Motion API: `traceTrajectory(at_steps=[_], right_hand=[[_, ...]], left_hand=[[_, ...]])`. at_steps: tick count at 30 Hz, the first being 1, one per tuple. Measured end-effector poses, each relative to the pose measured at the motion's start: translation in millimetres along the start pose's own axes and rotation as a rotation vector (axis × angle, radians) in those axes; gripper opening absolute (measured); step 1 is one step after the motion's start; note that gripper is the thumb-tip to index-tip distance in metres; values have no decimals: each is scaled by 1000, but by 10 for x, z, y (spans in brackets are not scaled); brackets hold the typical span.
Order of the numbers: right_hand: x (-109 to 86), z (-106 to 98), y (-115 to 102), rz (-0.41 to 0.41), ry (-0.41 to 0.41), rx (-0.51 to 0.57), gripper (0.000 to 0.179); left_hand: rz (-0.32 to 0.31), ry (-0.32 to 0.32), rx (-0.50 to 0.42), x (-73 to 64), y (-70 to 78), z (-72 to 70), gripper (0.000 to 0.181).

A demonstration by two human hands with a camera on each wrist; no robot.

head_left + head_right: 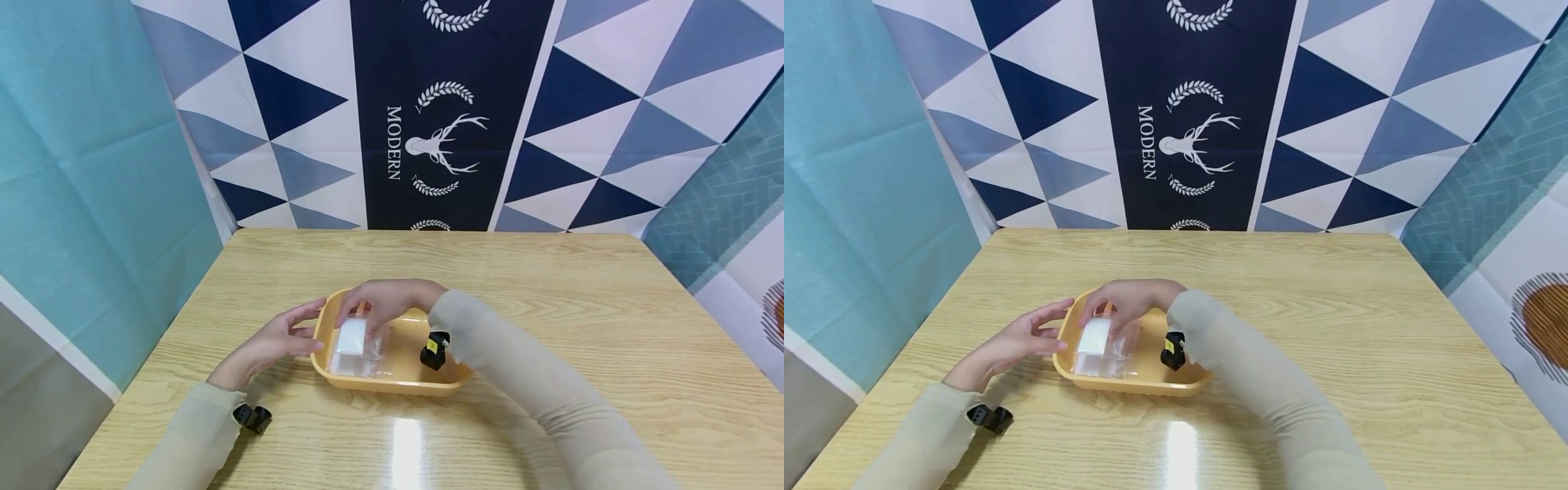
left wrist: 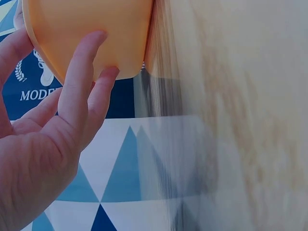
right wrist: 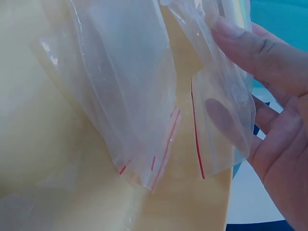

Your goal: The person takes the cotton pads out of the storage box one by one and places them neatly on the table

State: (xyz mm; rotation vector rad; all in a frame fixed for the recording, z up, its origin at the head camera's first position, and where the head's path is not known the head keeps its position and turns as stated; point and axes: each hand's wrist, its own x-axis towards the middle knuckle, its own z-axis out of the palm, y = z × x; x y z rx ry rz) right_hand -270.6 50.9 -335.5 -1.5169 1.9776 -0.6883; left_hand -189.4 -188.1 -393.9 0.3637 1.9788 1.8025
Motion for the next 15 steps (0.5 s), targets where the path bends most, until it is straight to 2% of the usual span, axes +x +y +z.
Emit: traceTrajectory(at_steps=[11,15], right_hand=[[-164,-59,-20,-26,35,-22,42],[-257,-74,-29,-1,39,-42,43]], left_hand=[[-1,5,-7,-9,-5,2,84],[-2,6,-5,1,-16,10,84]])
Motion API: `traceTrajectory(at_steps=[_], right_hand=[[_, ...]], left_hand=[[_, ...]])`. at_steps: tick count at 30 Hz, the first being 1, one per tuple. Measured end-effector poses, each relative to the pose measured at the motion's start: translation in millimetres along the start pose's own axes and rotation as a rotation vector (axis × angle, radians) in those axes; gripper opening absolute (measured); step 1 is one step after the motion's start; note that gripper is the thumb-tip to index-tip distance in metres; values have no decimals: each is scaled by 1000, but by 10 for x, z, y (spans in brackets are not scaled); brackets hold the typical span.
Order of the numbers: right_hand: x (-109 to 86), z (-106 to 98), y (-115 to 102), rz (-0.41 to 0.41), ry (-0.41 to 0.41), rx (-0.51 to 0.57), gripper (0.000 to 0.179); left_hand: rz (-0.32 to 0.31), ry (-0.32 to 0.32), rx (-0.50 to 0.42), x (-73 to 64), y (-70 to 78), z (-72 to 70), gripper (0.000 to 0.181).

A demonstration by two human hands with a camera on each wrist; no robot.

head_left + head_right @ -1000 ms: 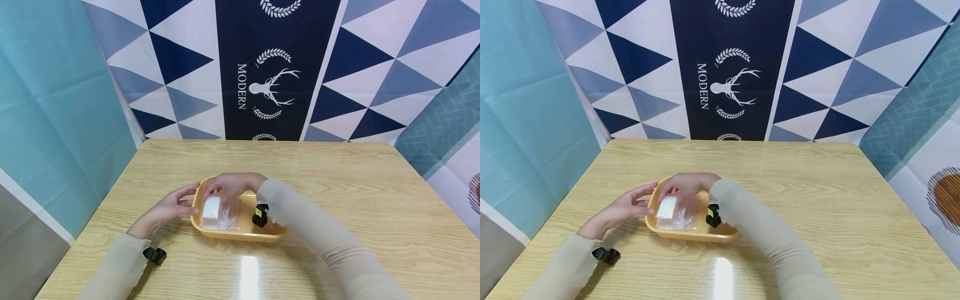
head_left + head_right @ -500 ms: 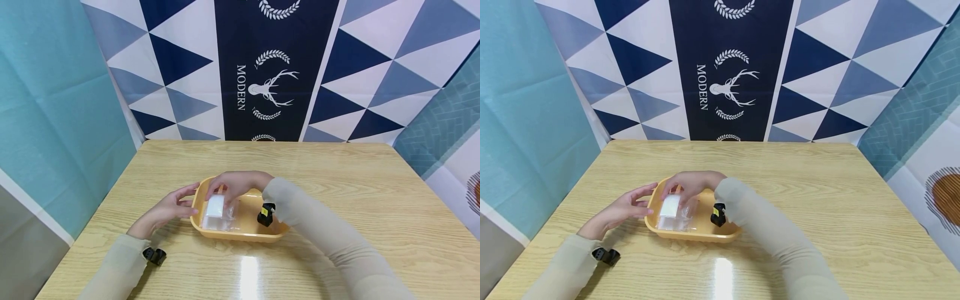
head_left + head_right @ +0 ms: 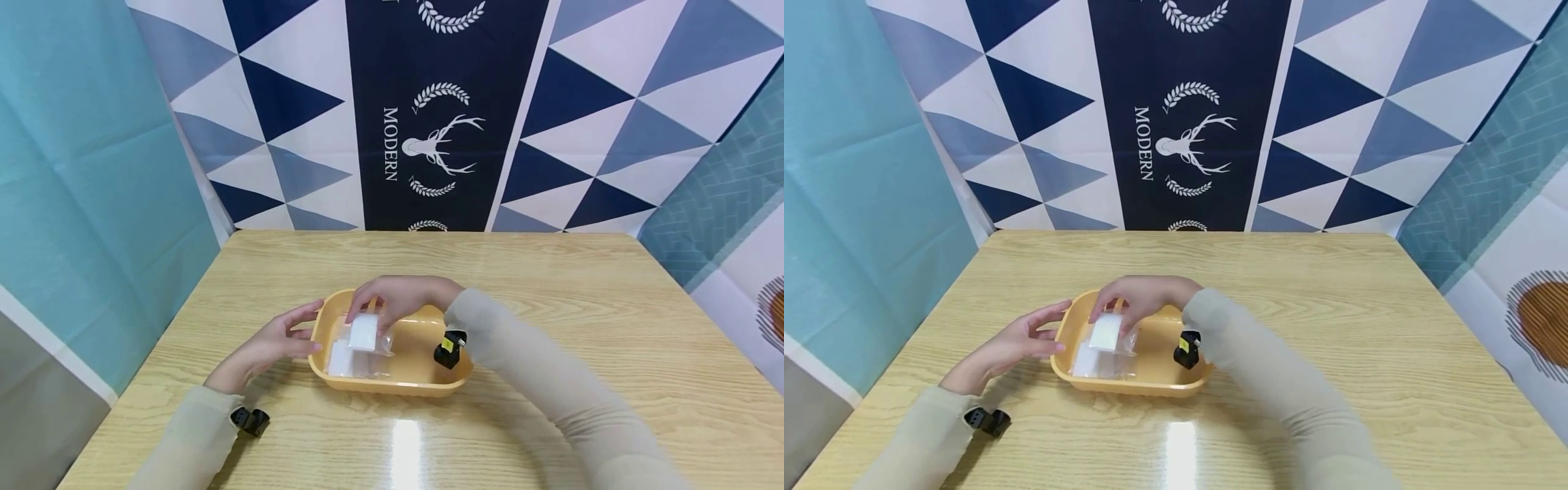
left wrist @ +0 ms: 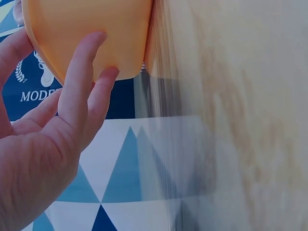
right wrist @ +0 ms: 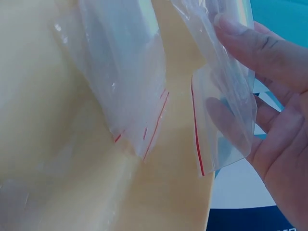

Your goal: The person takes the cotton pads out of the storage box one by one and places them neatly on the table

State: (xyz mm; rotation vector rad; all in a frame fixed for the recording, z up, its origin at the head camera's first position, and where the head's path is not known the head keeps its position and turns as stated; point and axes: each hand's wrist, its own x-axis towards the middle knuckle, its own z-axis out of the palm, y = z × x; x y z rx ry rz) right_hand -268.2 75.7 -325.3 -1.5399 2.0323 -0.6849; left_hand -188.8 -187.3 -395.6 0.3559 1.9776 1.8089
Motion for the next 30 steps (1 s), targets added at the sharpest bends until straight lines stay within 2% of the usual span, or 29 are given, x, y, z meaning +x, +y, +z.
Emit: traceTrajectory(at_steps=[4,14,22,30], right_hand=[[-117,-17,-3,19,8,-12,43],[-371,-82,19,-33,26,-15,44],[-570,-127,-48,-16,50,8,44],[-807,-152,-36,2,94,-1,44]], left_hand=[[3,-3,-1,4,1,12,84],[15,-5,-2,-15,9,11,85],[20,-8,0,-14,14,13,85],[-1,8,6,-1,10,19,83]])
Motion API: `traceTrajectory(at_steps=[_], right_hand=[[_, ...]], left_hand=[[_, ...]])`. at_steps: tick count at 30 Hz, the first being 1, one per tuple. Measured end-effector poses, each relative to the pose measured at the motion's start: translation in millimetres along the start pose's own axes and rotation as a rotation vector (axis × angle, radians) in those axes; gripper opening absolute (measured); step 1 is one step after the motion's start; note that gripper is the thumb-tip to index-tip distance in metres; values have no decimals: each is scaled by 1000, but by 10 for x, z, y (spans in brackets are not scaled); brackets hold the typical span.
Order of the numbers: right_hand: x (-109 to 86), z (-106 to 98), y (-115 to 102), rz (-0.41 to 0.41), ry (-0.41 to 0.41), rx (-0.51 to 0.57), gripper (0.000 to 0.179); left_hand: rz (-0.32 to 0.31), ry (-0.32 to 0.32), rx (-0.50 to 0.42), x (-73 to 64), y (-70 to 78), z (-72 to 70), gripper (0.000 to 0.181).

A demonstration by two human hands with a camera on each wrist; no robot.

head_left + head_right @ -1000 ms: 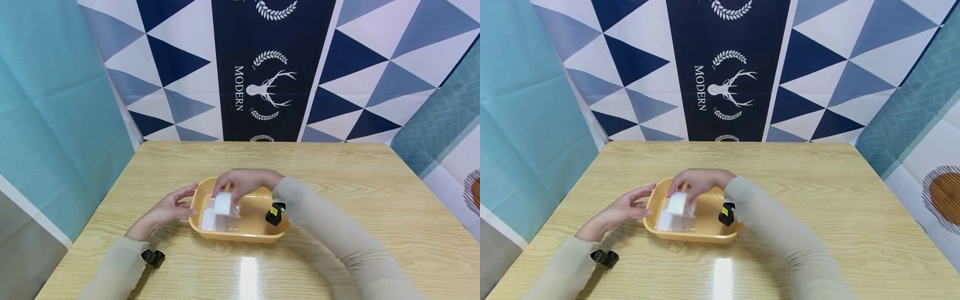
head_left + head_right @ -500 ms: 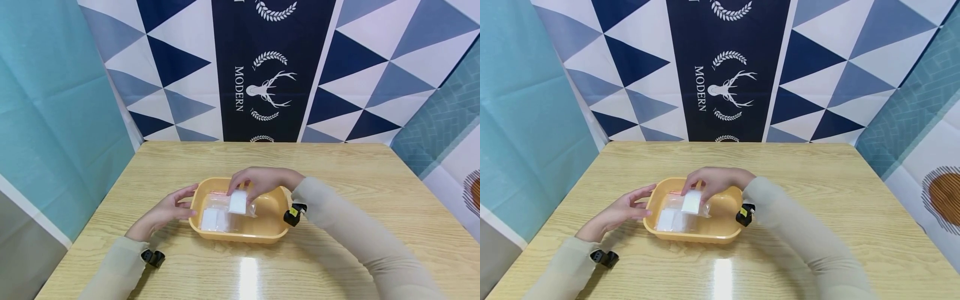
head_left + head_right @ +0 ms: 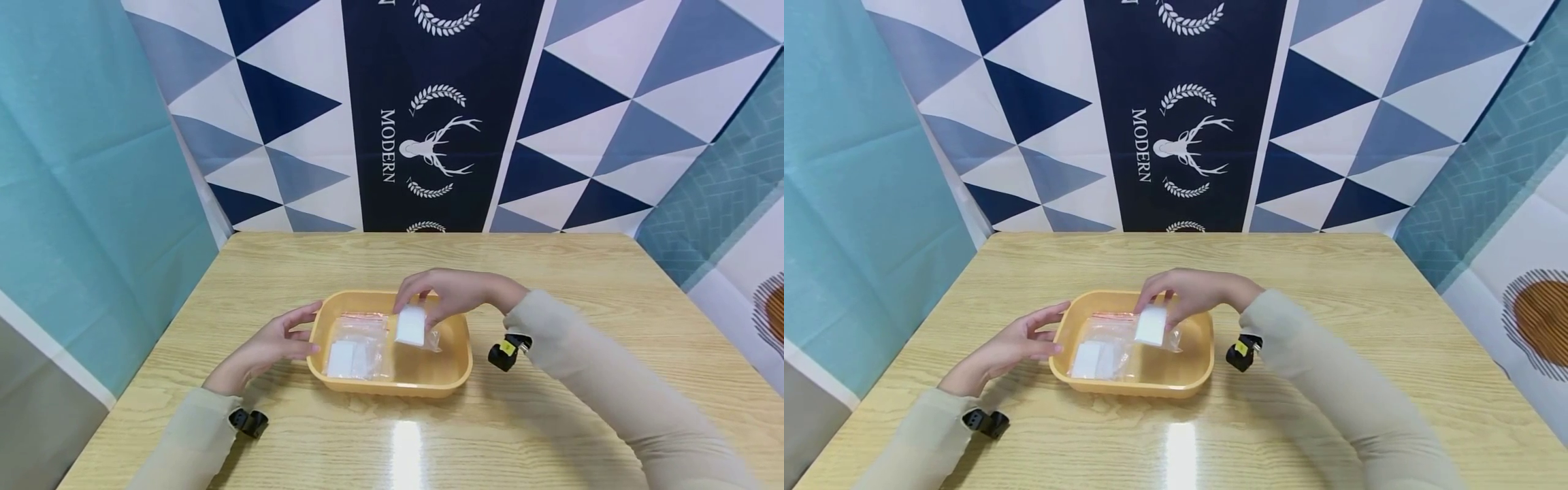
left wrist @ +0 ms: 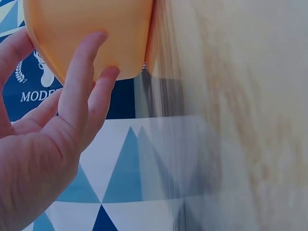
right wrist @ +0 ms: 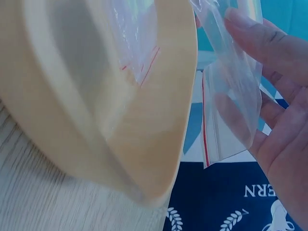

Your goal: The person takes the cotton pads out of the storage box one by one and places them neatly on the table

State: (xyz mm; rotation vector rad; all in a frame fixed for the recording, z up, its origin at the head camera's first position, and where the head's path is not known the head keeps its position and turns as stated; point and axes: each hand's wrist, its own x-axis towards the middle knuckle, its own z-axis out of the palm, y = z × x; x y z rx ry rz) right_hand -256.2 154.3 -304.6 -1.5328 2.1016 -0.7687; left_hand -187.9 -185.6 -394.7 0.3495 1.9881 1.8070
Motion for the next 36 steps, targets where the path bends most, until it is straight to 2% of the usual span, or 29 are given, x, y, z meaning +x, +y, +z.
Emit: traceTrajectory(at_steps=[11,21,36], right_hand=[[-343,-46,4,68,53,-27,44],[-661,-27,122,98,112,-33,44],[-932,23,267,101,170,-63,44]], left_hand=[[0,3,-11,-11,1,-2,84],[9,-14,-20,-17,-3,-14,84],[5,-11,-31,-19,-10,-18,85]])
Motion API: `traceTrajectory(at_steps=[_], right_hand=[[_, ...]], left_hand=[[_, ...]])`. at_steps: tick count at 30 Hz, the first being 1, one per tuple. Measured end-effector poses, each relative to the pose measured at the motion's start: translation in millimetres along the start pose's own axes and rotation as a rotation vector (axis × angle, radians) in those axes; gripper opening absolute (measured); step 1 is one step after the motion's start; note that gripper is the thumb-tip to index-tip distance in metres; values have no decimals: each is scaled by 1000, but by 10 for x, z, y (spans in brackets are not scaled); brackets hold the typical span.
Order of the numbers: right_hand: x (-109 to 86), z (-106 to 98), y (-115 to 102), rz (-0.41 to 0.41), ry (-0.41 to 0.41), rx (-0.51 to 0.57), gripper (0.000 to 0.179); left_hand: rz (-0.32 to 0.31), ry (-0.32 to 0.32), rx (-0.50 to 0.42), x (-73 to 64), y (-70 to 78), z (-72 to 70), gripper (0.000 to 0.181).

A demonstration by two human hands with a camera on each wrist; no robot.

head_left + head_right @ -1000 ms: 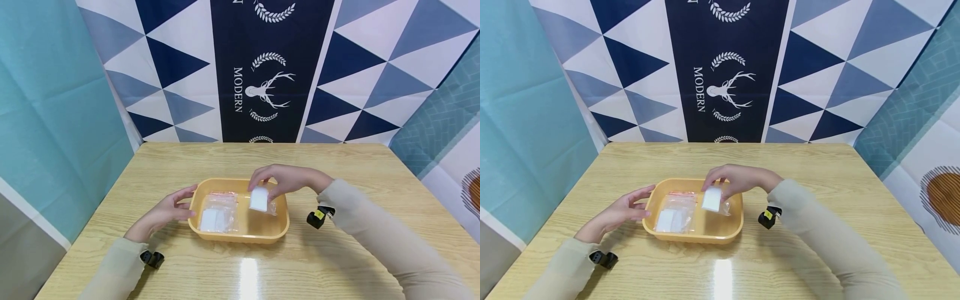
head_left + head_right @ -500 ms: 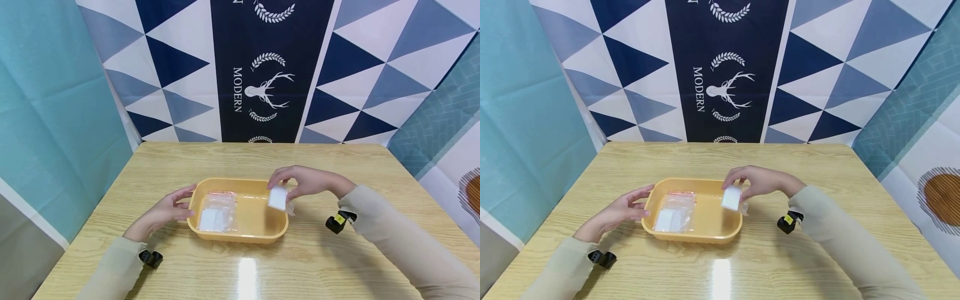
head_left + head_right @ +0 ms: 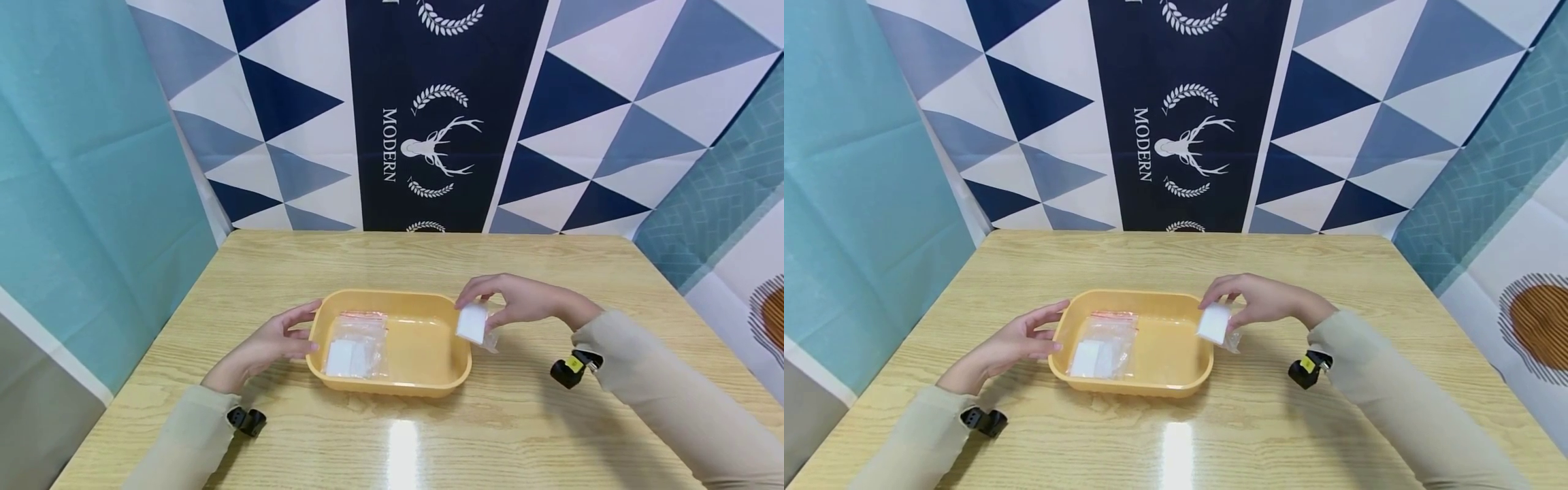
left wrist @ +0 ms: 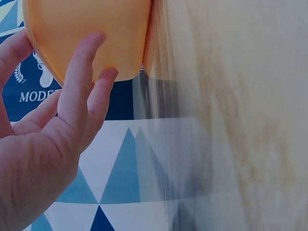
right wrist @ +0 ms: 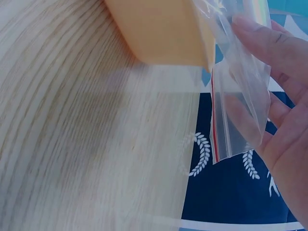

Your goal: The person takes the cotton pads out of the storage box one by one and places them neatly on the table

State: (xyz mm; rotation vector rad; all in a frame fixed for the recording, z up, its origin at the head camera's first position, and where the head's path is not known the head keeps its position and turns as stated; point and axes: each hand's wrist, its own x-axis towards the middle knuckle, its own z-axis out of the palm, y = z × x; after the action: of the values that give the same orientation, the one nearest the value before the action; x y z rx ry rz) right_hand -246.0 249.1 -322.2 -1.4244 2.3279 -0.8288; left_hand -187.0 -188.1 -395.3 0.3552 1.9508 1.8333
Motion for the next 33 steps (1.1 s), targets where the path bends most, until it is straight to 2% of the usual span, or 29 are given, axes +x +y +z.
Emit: traceTrajectory(at_steps=[10,20,29,33], right_hand=[[-154,-50,69,54,18,-13,43],[-247,-52,173,127,-10,-28,43],[-242,47,308,123,-59,-13,43],[-220,73,338,101,-72,-38,45]], left_hand=[[0,-1,4,3,18,1,85],[2,0,12,-3,20,-5,84],[14,-18,2,8,6,-16,84],[16,-20,3,10,6,-17,84]])
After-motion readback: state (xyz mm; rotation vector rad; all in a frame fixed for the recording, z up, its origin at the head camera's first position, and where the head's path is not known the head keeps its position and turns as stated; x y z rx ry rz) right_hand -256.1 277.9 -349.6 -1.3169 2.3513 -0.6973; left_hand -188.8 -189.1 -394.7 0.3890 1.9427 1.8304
